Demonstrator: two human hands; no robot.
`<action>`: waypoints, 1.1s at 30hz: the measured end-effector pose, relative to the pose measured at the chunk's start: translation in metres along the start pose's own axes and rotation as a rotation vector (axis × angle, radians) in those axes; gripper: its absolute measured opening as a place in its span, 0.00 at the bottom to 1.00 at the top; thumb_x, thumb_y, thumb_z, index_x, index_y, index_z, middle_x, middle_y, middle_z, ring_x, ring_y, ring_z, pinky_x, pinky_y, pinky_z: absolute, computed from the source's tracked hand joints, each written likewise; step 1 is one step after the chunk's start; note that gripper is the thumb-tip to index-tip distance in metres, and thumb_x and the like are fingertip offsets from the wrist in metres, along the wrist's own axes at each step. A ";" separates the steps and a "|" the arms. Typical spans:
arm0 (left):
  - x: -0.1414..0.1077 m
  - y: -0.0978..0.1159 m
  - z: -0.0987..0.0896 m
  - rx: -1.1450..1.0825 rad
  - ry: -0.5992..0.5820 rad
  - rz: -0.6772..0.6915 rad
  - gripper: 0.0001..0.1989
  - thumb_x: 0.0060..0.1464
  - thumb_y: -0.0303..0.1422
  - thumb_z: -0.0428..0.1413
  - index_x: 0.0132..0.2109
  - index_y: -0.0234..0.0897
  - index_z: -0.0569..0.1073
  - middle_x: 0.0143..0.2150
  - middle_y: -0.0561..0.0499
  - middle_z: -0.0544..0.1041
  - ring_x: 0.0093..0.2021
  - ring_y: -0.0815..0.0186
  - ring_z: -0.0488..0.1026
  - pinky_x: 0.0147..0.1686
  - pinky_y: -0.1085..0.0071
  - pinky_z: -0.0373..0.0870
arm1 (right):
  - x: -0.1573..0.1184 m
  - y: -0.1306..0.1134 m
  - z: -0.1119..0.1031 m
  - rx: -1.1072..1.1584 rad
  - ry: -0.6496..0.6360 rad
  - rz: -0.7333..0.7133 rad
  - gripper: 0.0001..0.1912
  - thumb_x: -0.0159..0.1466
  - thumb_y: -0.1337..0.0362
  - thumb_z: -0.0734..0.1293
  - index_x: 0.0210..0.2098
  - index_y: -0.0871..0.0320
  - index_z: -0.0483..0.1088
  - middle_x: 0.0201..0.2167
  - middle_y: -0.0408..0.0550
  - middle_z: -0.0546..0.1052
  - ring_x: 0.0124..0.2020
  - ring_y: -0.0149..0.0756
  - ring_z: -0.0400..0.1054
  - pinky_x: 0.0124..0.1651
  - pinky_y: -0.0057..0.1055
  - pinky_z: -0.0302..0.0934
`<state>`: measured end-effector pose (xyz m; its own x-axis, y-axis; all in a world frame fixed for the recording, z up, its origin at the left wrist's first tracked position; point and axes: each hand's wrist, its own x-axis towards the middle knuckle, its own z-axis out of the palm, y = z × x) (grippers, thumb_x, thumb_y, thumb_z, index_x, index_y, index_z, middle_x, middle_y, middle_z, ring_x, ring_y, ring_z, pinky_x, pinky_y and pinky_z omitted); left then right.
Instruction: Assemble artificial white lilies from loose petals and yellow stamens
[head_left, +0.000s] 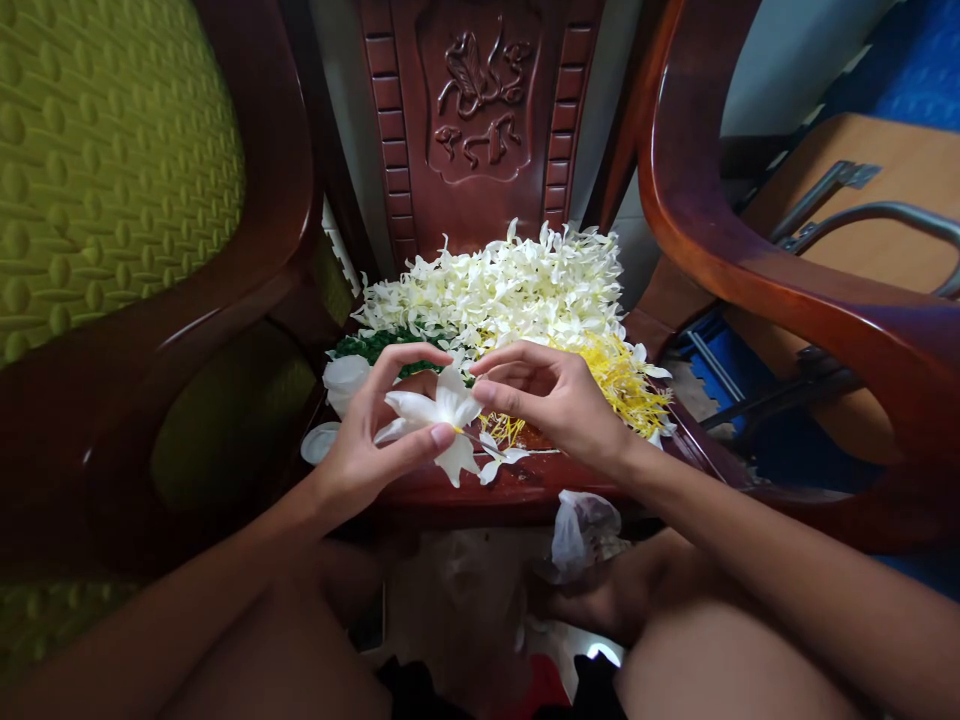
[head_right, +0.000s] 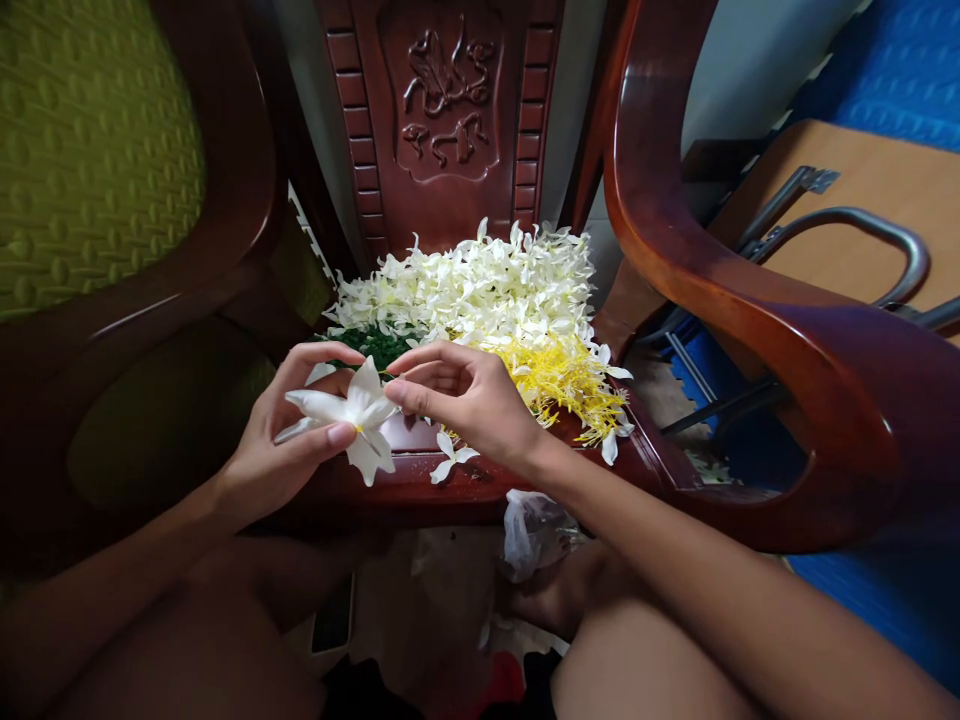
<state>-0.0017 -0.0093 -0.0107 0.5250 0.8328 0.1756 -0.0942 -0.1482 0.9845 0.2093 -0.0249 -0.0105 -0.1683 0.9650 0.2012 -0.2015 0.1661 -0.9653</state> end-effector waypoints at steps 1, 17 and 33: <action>0.000 -0.001 0.000 0.007 -0.004 0.005 0.24 0.53 0.35 0.65 0.55 0.48 0.68 0.40 0.51 0.73 0.34 0.67 0.70 0.31 0.73 0.66 | 0.000 0.000 0.000 0.024 -0.005 0.005 0.12 0.55 0.63 0.79 0.37 0.57 0.77 0.30 0.42 0.81 0.31 0.28 0.76 0.34 0.25 0.71; 0.008 0.006 0.007 -0.198 0.023 -0.121 0.14 0.54 0.44 0.63 0.38 0.38 0.79 0.34 0.51 0.74 0.31 0.69 0.68 0.29 0.74 0.66 | -0.008 -0.010 -0.009 -0.029 -0.158 0.026 0.07 0.58 0.63 0.77 0.33 0.58 0.77 0.26 0.42 0.79 0.22 0.24 0.65 0.22 0.23 0.54; 0.017 0.018 -0.006 -0.376 0.432 -0.389 0.09 0.53 0.37 0.62 0.31 0.34 0.76 0.31 0.53 0.75 0.24 0.73 0.67 0.21 0.76 0.64 | 0.019 0.049 -0.046 -0.499 -0.136 0.115 0.15 0.63 0.57 0.71 0.47 0.56 0.73 0.46 0.52 0.78 0.47 0.40 0.74 0.52 0.41 0.68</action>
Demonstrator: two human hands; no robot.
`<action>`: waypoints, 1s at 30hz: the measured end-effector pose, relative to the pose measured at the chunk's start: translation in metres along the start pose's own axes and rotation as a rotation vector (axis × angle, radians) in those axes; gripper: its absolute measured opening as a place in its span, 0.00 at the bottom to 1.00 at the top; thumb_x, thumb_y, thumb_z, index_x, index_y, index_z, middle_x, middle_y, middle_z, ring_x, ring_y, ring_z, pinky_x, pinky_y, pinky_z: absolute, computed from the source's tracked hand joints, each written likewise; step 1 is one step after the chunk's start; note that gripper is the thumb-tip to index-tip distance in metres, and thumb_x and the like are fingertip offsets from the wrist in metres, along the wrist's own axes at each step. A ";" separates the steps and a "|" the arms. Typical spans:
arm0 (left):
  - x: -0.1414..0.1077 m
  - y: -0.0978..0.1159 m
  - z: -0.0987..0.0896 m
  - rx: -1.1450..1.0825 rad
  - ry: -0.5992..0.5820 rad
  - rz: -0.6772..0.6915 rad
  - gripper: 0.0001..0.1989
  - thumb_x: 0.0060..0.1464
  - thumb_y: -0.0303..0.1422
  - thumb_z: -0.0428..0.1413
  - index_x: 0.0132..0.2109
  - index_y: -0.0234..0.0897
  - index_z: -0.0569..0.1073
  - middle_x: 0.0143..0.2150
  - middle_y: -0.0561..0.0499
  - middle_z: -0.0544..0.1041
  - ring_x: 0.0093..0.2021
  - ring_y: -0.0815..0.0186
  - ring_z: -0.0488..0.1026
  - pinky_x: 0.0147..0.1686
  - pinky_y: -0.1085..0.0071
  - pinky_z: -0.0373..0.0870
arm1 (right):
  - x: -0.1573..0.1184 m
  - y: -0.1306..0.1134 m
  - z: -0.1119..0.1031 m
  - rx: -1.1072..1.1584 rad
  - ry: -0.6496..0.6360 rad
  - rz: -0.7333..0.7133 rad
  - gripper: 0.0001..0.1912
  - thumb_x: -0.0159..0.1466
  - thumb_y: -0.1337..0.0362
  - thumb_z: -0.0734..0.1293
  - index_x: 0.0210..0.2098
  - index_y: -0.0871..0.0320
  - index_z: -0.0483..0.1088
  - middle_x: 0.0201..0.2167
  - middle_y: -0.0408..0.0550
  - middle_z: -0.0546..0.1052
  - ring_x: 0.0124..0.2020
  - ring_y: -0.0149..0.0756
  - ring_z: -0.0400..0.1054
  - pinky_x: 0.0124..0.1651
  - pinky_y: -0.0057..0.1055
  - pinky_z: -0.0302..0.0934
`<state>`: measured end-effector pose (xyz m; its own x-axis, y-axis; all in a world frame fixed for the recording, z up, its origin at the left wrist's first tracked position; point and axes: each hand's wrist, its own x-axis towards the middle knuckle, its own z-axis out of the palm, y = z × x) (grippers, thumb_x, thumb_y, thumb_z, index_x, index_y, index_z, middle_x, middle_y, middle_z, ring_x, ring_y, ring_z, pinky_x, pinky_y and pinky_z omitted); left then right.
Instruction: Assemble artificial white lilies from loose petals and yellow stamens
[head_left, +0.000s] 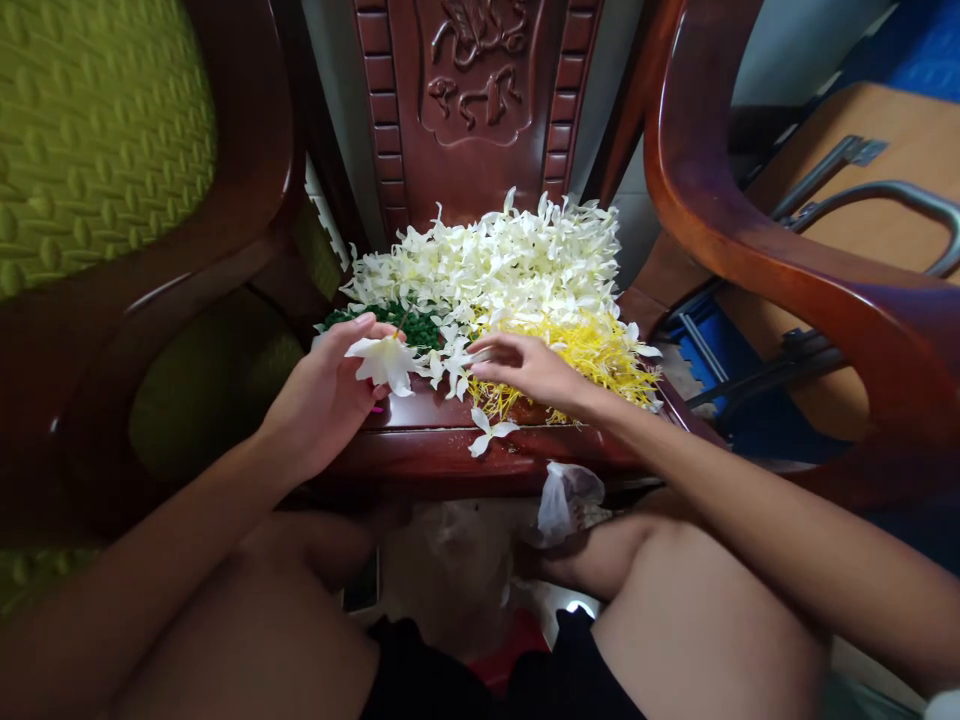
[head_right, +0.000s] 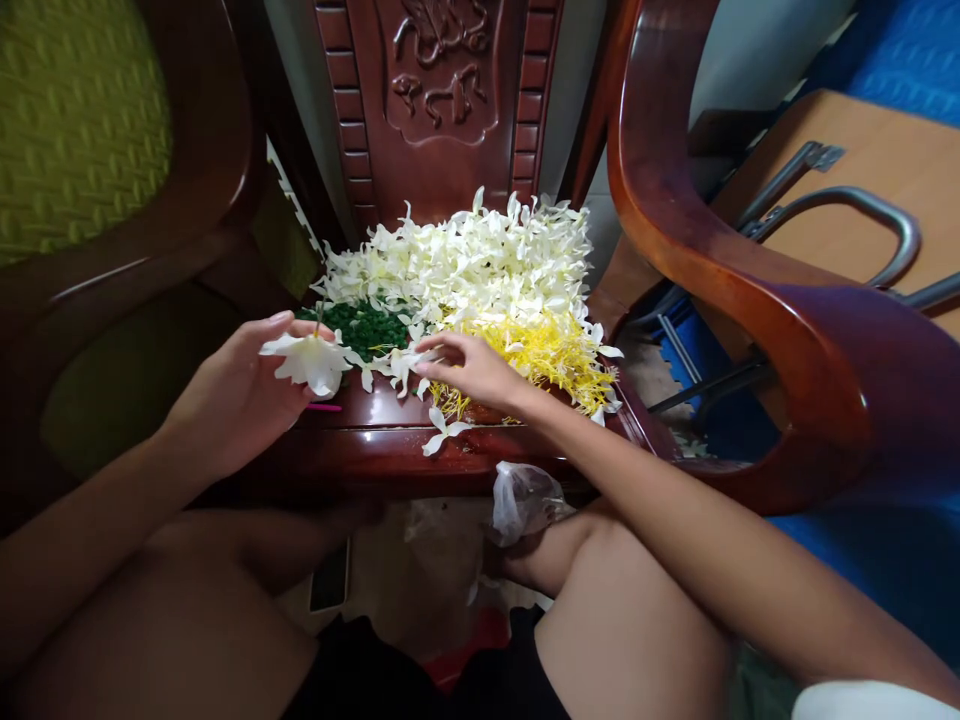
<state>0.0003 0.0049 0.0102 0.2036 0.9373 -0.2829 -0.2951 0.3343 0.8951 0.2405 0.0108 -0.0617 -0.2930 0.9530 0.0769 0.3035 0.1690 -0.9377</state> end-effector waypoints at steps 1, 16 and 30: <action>0.000 0.000 -0.001 -0.006 -0.002 0.002 0.08 0.53 0.36 0.62 0.32 0.34 0.77 0.32 0.53 0.75 0.24 0.74 0.67 0.21 0.77 0.63 | 0.000 0.005 0.002 -0.153 -0.090 -0.032 0.18 0.65 0.57 0.71 0.52 0.56 0.72 0.51 0.54 0.76 0.51 0.42 0.72 0.56 0.43 0.66; -0.001 -0.006 -0.001 0.148 -0.027 0.030 0.05 0.49 0.33 0.61 0.30 0.36 0.75 0.26 0.54 0.70 0.24 0.73 0.64 0.22 0.75 0.58 | -0.022 0.017 0.007 -0.719 -0.549 -0.237 0.09 0.61 0.75 0.67 0.36 0.55 0.77 0.37 0.50 0.79 0.35 0.36 0.69 0.38 0.32 0.58; 0.006 -0.020 -0.009 0.188 -0.089 0.053 0.15 0.47 0.35 0.68 0.40 0.37 0.74 0.29 0.56 0.70 0.27 0.74 0.64 0.25 0.77 0.60 | -0.025 -0.037 -0.001 0.246 -0.088 -0.011 0.16 0.59 0.55 0.76 0.40 0.57 0.75 0.25 0.41 0.78 0.24 0.30 0.73 0.23 0.25 0.59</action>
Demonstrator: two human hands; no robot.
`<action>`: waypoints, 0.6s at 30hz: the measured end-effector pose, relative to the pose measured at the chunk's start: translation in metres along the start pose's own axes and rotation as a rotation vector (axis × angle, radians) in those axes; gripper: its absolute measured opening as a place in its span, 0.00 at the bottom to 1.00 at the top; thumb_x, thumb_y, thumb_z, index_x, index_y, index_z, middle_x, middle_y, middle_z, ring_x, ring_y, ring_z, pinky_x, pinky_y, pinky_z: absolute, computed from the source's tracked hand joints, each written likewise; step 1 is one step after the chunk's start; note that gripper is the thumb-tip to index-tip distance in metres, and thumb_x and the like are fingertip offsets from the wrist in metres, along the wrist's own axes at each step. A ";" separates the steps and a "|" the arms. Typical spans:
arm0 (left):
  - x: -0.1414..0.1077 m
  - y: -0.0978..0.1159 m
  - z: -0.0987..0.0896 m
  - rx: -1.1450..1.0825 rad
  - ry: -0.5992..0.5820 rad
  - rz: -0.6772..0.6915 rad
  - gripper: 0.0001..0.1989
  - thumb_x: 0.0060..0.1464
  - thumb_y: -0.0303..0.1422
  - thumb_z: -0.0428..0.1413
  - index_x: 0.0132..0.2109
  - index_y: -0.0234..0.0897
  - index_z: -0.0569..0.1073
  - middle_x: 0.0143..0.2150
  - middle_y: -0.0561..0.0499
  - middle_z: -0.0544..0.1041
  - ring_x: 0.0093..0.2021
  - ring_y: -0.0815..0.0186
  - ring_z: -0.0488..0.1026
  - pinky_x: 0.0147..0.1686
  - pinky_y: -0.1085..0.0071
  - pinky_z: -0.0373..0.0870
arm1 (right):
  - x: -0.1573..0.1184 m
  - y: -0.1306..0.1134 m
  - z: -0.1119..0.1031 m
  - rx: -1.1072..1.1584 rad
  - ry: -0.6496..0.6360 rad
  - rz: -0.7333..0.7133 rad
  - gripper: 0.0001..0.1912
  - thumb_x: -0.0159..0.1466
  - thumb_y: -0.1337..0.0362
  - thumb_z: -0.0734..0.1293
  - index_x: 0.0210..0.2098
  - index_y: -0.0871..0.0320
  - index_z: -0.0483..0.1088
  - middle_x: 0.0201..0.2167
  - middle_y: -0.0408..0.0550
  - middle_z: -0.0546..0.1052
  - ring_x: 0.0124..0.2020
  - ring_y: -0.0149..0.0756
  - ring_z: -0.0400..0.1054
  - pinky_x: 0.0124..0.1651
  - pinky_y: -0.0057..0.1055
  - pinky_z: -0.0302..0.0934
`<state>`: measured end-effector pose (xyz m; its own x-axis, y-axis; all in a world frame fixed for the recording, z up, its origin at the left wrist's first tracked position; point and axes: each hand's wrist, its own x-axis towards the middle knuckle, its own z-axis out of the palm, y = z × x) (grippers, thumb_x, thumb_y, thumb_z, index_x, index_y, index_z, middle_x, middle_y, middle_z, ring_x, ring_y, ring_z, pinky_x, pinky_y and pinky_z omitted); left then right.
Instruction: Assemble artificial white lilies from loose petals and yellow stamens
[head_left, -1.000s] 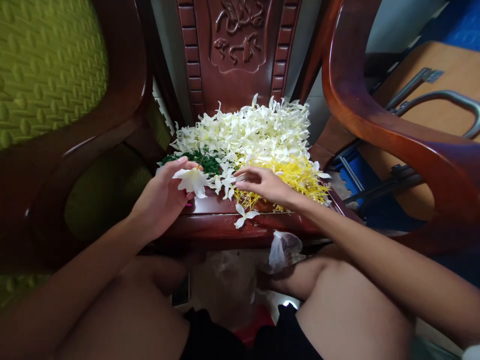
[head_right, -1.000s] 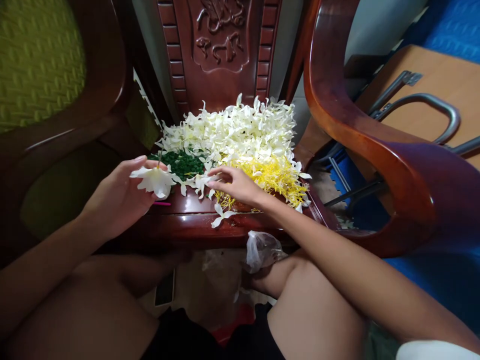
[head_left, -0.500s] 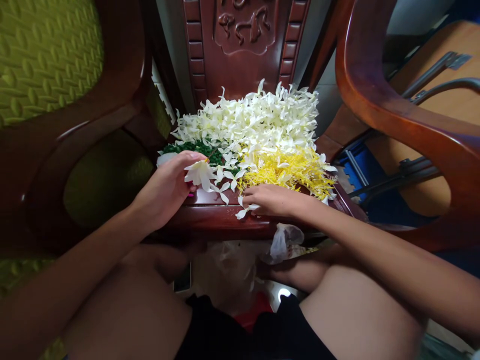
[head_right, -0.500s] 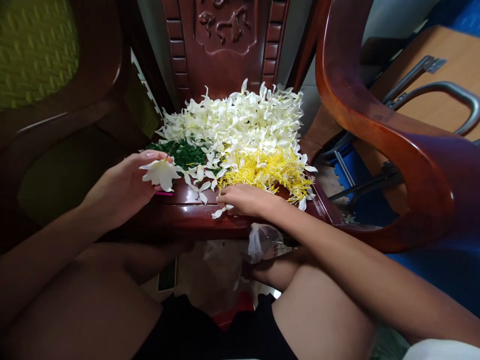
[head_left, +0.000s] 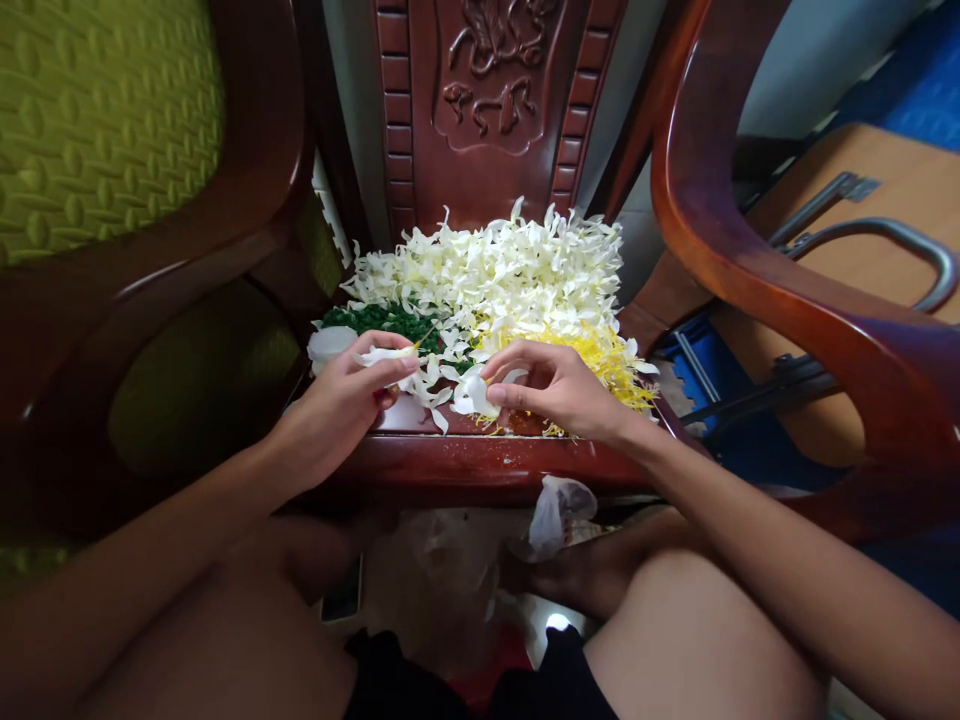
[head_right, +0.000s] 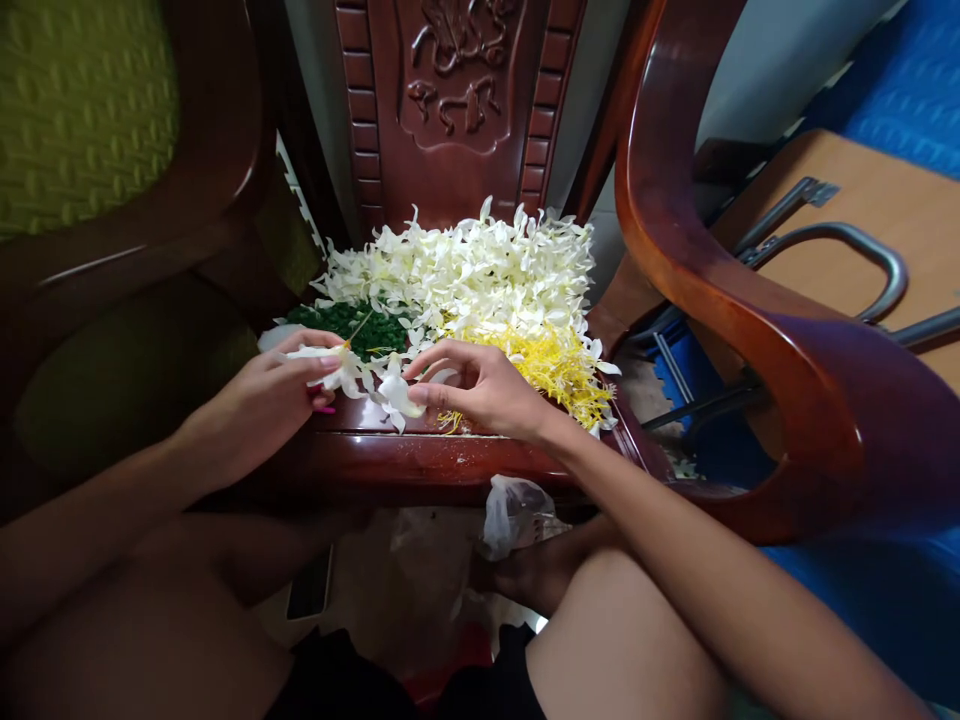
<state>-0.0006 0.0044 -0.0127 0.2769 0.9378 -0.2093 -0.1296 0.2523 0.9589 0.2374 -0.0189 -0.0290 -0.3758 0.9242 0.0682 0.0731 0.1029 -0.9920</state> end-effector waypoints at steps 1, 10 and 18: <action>-0.001 -0.001 0.001 -0.019 -0.012 0.007 0.16 0.47 0.34 0.69 0.41 0.37 0.73 0.28 0.57 0.70 0.27 0.75 0.64 0.25 0.78 0.61 | 0.000 -0.001 0.001 -0.005 0.024 -0.003 0.15 0.58 0.55 0.76 0.38 0.58 0.75 0.25 0.41 0.78 0.23 0.29 0.72 0.22 0.24 0.58; -0.018 -0.001 0.025 -0.138 -0.053 0.062 0.30 0.40 0.25 0.72 0.47 0.41 0.66 0.34 0.56 0.78 0.33 0.70 0.76 0.34 0.76 0.73 | 0.000 0.000 0.029 0.217 0.159 -0.010 0.15 0.56 0.55 0.77 0.36 0.58 0.76 0.31 0.42 0.79 0.31 0.30 0.75 0.38 0.30 0.71; -0.017 -0.007 0.027 -0.121 -0.078 0.182 0.33 0.35 0.23 0.73 0.46 0.42 0.65 0.33 0.59 0.74 0.33 0.71 0.73 0.31 0.78 0.72 | -0.001 0.007 0.057 0.346 0.133 0.001 0.18 0.56 0.53 0.77 0.36 0.56 0.72 0.31 0.42 0.78 0.29 0.31 0.74 0.35 0.30 0.69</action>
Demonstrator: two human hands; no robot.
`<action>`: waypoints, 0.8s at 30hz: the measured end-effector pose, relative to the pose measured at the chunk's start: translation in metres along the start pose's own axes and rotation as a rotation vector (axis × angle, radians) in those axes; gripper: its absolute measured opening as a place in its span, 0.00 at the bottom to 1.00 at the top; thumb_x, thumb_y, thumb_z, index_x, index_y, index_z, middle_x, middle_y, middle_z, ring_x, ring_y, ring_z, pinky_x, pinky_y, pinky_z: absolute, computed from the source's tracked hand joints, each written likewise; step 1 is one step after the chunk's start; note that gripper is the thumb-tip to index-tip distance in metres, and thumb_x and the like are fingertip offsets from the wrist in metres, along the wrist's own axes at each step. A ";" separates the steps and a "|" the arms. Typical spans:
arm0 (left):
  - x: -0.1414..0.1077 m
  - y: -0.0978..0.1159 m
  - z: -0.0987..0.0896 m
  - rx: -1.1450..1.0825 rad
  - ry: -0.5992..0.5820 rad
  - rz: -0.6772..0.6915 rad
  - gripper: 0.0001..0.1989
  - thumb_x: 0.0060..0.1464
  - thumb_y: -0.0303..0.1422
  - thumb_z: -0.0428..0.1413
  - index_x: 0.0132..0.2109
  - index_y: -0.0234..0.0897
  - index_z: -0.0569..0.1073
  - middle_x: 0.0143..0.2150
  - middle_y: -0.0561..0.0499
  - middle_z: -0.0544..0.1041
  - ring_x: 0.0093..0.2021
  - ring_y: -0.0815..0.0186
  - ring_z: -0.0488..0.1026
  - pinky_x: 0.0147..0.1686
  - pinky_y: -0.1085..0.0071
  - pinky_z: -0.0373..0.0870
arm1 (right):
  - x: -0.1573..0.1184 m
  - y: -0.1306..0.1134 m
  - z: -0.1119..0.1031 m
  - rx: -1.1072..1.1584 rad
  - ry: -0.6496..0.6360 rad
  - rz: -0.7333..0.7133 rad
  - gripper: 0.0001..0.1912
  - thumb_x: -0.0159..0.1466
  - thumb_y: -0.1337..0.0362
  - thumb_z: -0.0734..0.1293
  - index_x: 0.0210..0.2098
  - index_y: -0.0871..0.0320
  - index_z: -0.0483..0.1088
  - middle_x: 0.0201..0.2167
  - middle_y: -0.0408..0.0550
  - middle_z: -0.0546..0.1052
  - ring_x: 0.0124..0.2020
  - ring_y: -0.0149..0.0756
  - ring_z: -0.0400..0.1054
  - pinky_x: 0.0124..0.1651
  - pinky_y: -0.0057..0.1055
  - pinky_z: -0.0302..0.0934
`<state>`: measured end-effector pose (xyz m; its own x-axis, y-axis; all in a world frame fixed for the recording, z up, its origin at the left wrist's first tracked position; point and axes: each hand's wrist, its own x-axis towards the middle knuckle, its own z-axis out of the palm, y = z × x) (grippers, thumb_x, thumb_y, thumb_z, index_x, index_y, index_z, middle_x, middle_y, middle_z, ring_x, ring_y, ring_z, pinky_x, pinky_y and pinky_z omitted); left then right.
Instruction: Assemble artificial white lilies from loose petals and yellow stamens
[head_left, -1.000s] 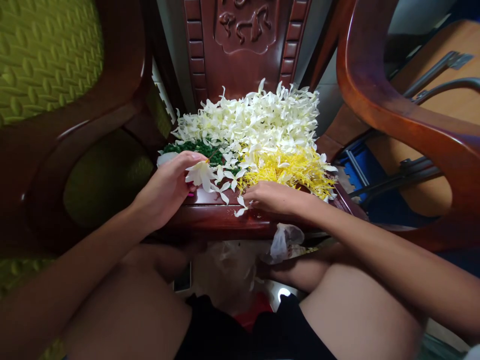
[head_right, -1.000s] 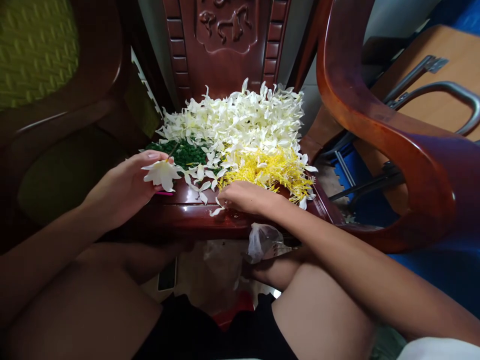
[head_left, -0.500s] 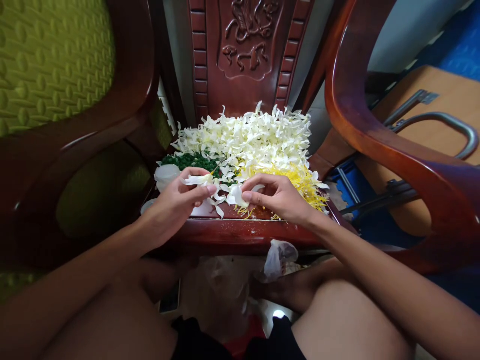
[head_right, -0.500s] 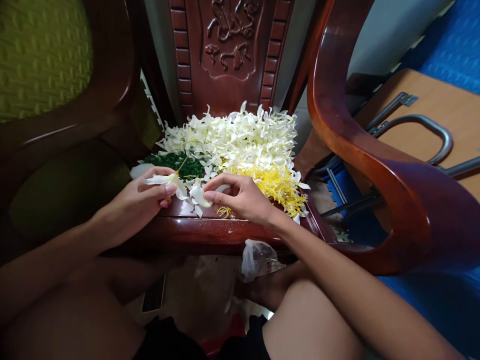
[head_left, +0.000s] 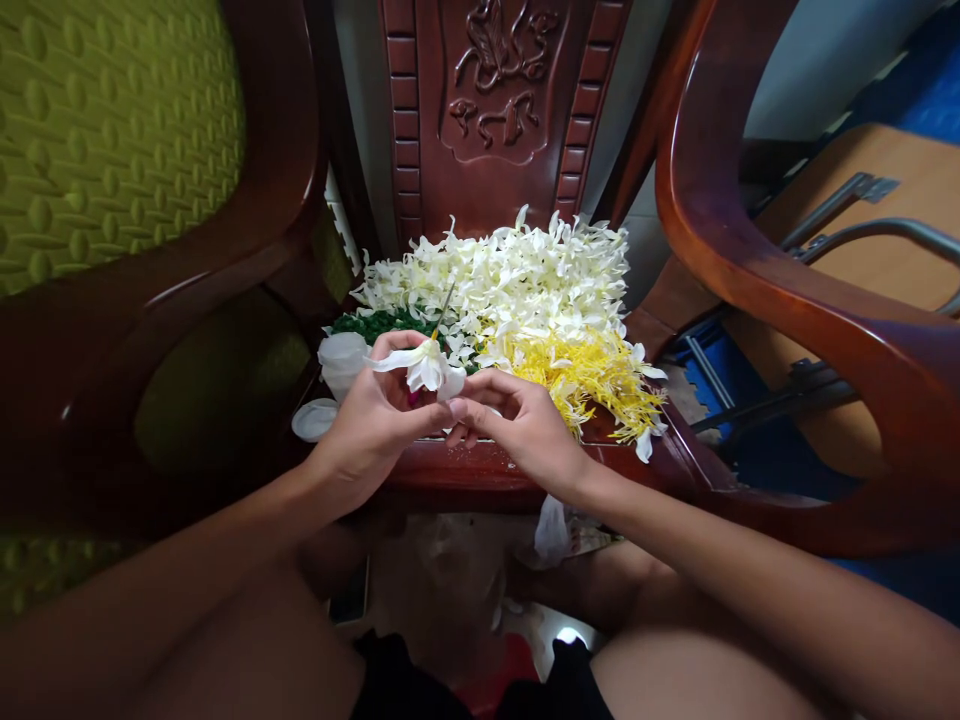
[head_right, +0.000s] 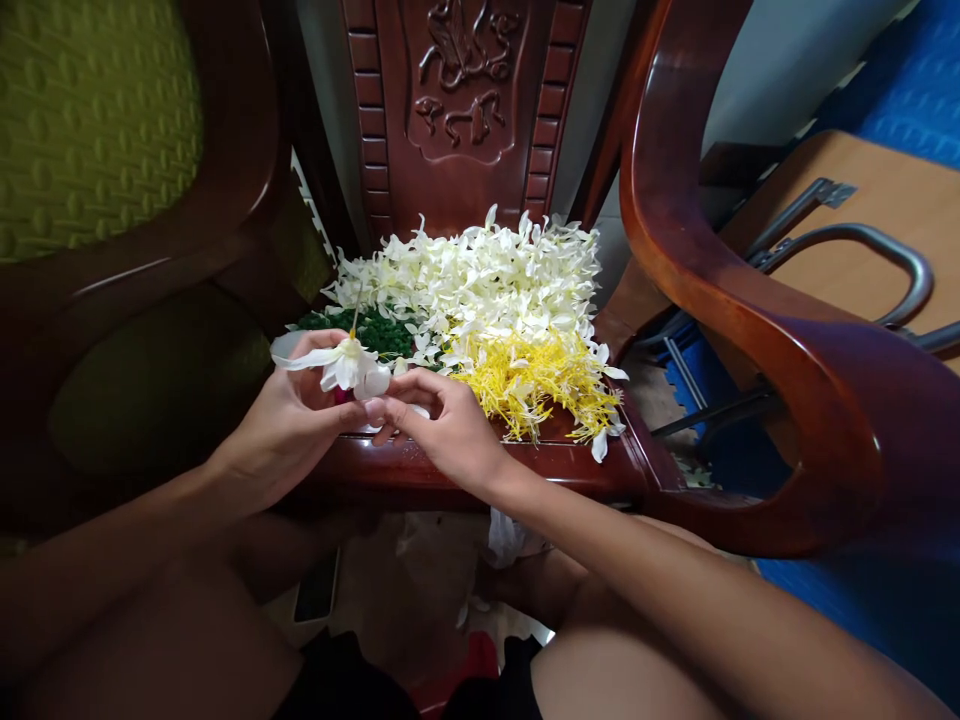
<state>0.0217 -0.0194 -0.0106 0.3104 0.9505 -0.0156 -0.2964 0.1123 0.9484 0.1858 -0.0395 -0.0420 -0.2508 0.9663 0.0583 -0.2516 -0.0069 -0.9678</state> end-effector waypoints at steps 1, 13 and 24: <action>0.000 0.000 0.000 0.003 -0.002 0.011 0.33 0.35 0.23 0.73 0.46 0.42 0.65 0.34 0.58 0.74 0.33 0.72 0.73 0.31 0.78 0.72 | -0.001 0.000 0.000 -0.022 0.004 -0.008 0.17 0.56 0.53 0.77 0.36 0.56 0.72 0.31 0.42 0.78 0.30 0.31 0.74 0.36 0.30 0.69; -0.002 0.004 -0.003 0.070 -0.083 0.045 0.27 0.42 0.26 0.72 0.45 0.42 0.67 0.33 0.57 0.75 0.32 0.72 0.73 0.33 0.77 0.73 | 0.001 -0.008 -0.009 -0.023 0.087 -0.038 0.13 0.56 0.56 0.77 0.34 0.56 0.76 0.31 0.42 0.77 0.33 0.30 0.70 0.38 0.28 0.65; -0.003 0.002 -0.005 0.060 -0.083 0.004 0.25 0.45 0.26 0.70 0.46 0.42 0.67 0.34 0.57 0.76 0.33 0.71 0.74 0.35 0.76 0.73 | -0.002 -0.017 -0.012 -0.188 0.151 -0.224 0.13 0.59 0.54 0.76 0.36 0.55 0.75 0.32 0.43 0.79 0.34 0.31 0.75 0.40 0.30 0.71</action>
<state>0.0153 -0.0204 -0.0100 0.3835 0.9235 0.0119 -0.2442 0.0890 0.9656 0.2022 -0.0380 -0.0283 -0.0641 0.9657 0.2516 -0.1042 0.2442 -0.9641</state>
